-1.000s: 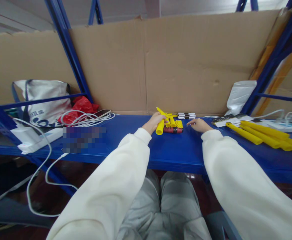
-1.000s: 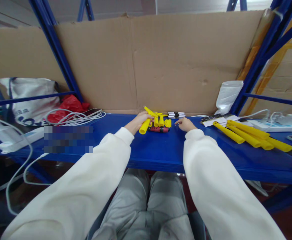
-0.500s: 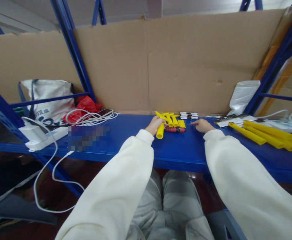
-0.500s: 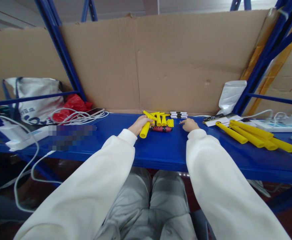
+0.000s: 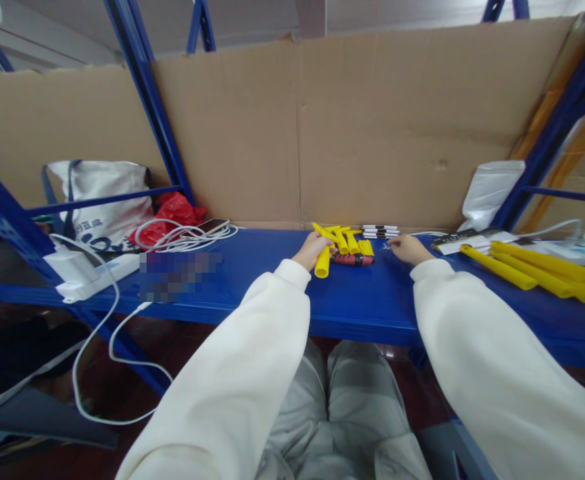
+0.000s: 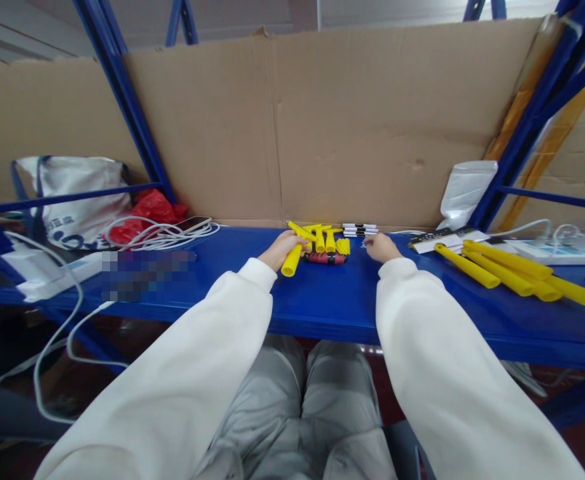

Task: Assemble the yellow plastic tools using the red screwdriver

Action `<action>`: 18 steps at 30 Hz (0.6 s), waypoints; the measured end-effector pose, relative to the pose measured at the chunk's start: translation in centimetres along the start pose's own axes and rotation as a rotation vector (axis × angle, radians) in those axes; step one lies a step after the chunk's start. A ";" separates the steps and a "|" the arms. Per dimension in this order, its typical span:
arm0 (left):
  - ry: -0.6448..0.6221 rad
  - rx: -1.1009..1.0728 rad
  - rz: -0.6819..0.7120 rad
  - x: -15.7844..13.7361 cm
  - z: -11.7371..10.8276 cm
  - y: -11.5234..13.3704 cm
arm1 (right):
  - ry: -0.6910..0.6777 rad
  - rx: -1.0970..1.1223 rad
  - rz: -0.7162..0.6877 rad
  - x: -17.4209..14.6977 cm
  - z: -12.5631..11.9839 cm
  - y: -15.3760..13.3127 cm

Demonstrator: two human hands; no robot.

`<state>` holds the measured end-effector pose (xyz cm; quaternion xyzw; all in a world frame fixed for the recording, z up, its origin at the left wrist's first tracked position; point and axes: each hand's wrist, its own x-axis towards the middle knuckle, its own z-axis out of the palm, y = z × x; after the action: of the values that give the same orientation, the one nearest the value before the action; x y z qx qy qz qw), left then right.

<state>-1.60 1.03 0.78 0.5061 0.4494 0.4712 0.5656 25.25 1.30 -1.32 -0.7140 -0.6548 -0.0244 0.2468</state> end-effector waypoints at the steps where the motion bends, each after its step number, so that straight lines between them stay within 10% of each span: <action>1: 0.001 0.001 0.003 0.1 0.0 -0.1 | 0.006 0.046 -0.024 -0.1 -0.2 -0.3; 11: 0.061 -0.011 -0.013 0.4 -0.1 -0.3 | -0.405 0.283 -0.268 -2.2 -2.0 -4.4; 18: 0.093 -0.021 -0.022 -0.4 0.1 0.2 | -0.450 0.367 -0.245 -2.2 -1.7 -4.0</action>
<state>-1.60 0.68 0.97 0.4729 0.4758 0.4926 0.5544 21.64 -1.35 0.69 -0.5609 -0.7676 0.2231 0.2154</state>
